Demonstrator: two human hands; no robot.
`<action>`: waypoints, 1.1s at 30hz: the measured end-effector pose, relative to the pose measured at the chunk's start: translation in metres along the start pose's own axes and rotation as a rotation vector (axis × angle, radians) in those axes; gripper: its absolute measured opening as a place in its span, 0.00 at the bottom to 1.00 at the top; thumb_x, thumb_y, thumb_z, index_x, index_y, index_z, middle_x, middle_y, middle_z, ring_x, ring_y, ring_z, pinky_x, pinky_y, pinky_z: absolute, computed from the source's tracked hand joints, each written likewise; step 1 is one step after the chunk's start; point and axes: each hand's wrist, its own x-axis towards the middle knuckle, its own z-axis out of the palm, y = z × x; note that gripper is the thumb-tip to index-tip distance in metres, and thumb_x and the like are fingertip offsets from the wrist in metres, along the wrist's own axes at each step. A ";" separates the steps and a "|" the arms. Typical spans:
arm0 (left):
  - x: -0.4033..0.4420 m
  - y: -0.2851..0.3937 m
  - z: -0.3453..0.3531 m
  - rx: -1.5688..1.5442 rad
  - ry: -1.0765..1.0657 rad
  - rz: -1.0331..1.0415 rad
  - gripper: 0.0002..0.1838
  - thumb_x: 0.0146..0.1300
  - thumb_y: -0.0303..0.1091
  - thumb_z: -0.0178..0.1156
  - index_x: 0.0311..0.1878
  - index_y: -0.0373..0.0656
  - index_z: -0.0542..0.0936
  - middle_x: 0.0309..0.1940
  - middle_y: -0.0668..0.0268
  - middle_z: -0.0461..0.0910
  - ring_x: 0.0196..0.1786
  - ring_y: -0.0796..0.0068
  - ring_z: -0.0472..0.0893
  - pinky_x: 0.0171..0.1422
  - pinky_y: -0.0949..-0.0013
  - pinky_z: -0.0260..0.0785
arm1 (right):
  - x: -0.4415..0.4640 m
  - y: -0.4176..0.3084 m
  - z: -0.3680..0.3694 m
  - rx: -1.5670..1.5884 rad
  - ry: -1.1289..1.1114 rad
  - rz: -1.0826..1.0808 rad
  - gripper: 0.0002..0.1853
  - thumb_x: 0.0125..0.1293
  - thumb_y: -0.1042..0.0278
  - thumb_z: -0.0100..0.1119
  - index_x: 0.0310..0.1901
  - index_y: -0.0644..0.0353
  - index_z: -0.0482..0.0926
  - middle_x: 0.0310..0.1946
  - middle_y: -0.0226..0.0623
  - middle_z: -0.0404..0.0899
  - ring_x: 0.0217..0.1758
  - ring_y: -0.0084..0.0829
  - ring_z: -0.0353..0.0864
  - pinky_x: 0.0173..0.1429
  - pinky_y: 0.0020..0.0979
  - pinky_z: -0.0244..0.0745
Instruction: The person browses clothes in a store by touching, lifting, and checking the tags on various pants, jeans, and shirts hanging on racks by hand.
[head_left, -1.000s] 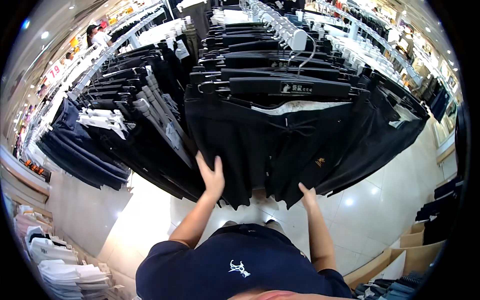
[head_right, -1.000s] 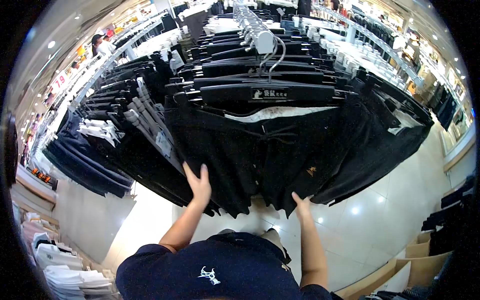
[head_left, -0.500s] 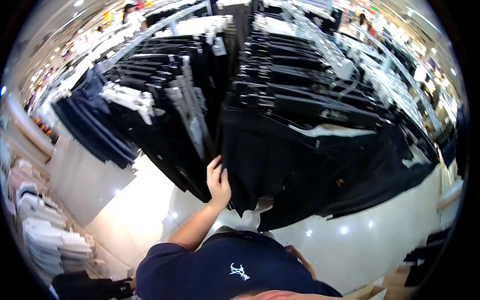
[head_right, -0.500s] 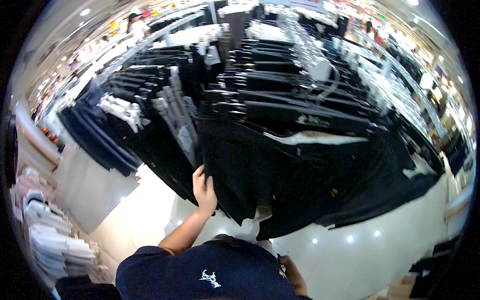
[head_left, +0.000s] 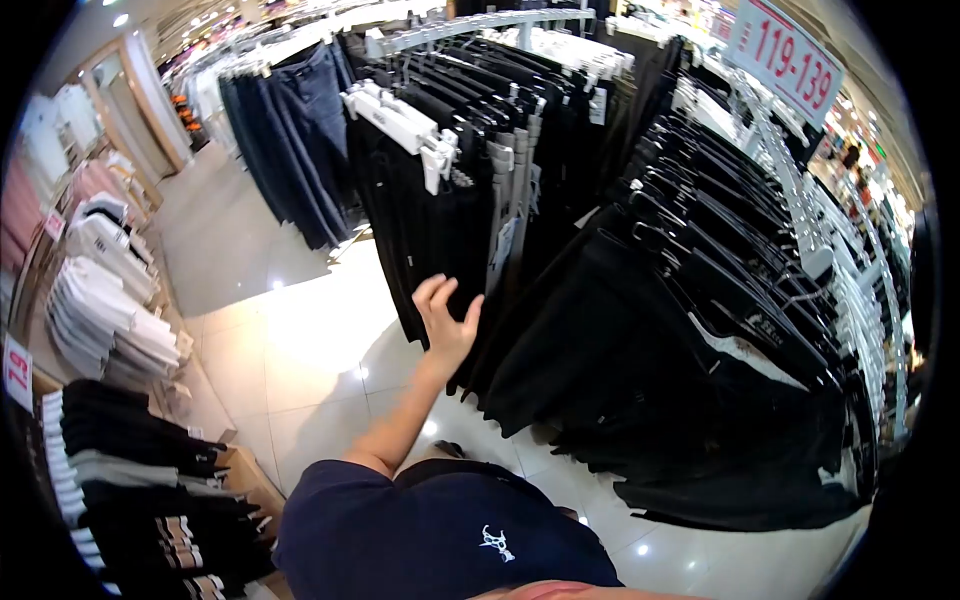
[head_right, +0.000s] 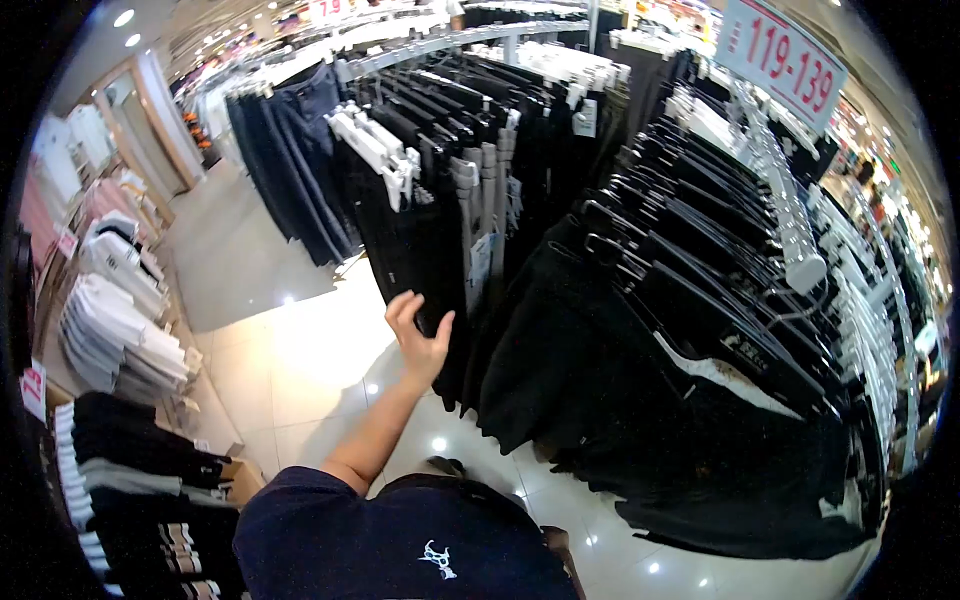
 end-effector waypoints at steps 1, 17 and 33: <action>0.010 -0.008 0.001 0.035 0.024 -0.004 0.29 0.43 0.25 0.65 0.49 0.38 0.63 0.47 0.55 0.62 0.52 0.59 0.64 0.57 0.65 0.56 | 0.005 -0.003 -0.004 -0.014 -0.029 -0.006 0.18 0.56 0.68 0.49 0.48 0.65 0.70 0.30 0.41 0.77 0.26 0.27 0.76 0.22 0.24 0.70; -0.063 -0.094 -0.048 0.237 -0.024 -0.679 0.07 0.61 0.26 0.46 0.40 0.34 0.71 0.28 0.47 0.75 0.32 0.54 0.76 0.37 0.63 0.66 | 0.011 -0.078 0.005 -0.234 -0.062 -0.009 0.12 0.59 0.61 0.49 0.41 0.55 0.75 0.30 0.35 0.78 0.33 0.30 0.77 0.36 0.32 0.70; -0.011 -0.156 -0.114 0.109 0.076 -0.614 0.13 0.58 0.33 0.52 0.24 0.32 0.68 0.13 0.63 0.64 0.20 0.78 0.61 0.25 0.72 0.57 | 0.010 -0.173 0.119 -0.872 -0.325 -0.522 0.21 0.59 0.56 0.54 0.46 0.65 0.73 0.33 0.34 0.77 0.36 0.23 0.73 0.41 0.24 0.68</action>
